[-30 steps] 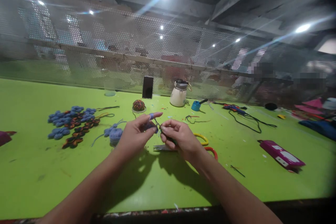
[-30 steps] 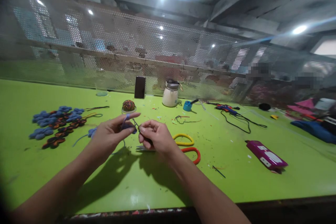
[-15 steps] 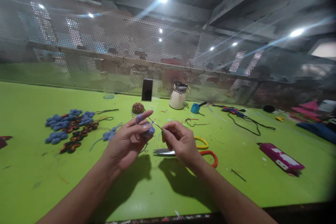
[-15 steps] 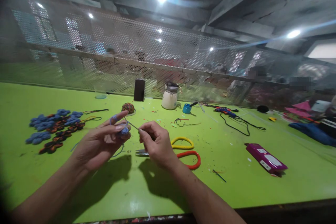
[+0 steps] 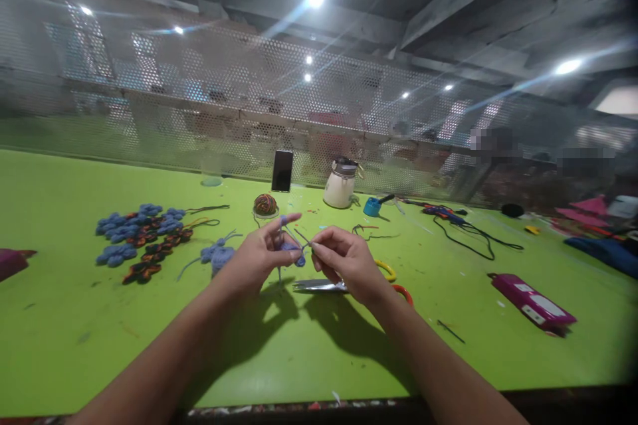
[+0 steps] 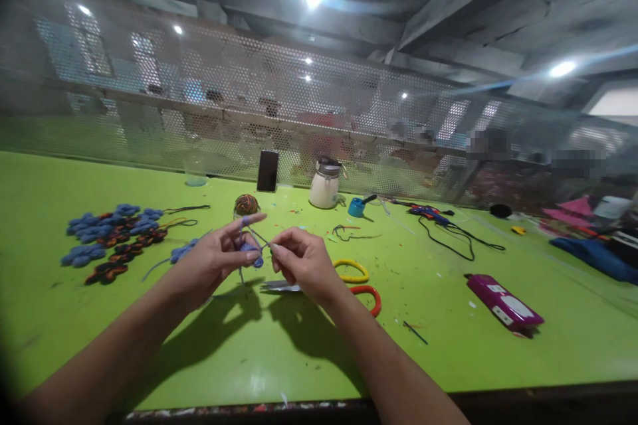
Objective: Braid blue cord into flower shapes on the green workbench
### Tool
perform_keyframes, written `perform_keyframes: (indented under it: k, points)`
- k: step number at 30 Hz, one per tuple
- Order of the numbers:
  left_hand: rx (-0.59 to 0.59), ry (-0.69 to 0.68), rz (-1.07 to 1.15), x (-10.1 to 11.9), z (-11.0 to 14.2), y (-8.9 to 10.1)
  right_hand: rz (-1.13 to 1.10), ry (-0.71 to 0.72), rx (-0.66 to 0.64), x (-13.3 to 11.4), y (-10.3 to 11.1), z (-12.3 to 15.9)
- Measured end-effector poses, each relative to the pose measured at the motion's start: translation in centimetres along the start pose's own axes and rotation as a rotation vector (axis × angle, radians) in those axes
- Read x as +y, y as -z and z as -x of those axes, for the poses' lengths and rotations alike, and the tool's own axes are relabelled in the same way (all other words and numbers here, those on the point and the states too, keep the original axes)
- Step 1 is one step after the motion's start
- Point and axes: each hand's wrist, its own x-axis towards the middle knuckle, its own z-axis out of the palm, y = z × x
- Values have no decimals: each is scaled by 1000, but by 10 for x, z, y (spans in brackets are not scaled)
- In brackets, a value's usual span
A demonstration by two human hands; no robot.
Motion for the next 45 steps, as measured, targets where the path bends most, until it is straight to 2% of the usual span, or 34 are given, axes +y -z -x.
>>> perform_keyframes:
  k: [4, 7, 10, 12, 17, 19, 22, 28, 35, 38, 41, 45]
  points:
    - [-11, -170, -348, -2, 0, 1, -23, -134, -28, 4, 2, -3]
    - [51, -350, -585, -5, 2, -1, -132, -196, 13, 10, 0, -5]
    - [106, -437, -585, -8, 3, -5, -267, -169, 61, 16, -4, -5]
    - [114, -400, -424, -8, 2, -6, -321, -107, 80, 17, -7, -5]
    - [19, -116, 163, -7, -1, -5, -210, 44, 102, 17, -11, -5]
    - [-38, -55, 293, -7, -1, -3, -86, 120, 100, 18, -9, -5]
    - [-84, -20, 375, -5, 1, 1, 103, 232, 94, 19, -3, -6]
    - [-89, -48, 450, 1, 1, 10, 337, 341, 83, 14, 6, -3]
    - [-94, -11, 482, 3, -2, 15, 244, 286, -19, 6, 9, -1]
    - [-100, 5, 404, -1, -4, 12, 116, 203, -75, 5, 8, -1]
    - [-119, 6, 258, -6, -6, 7, 8, 165, -65, 6, 8, -2]
    - [-120, -73, 42, -8, -7, 5, -12, 123, -53, 7, 8, -6]
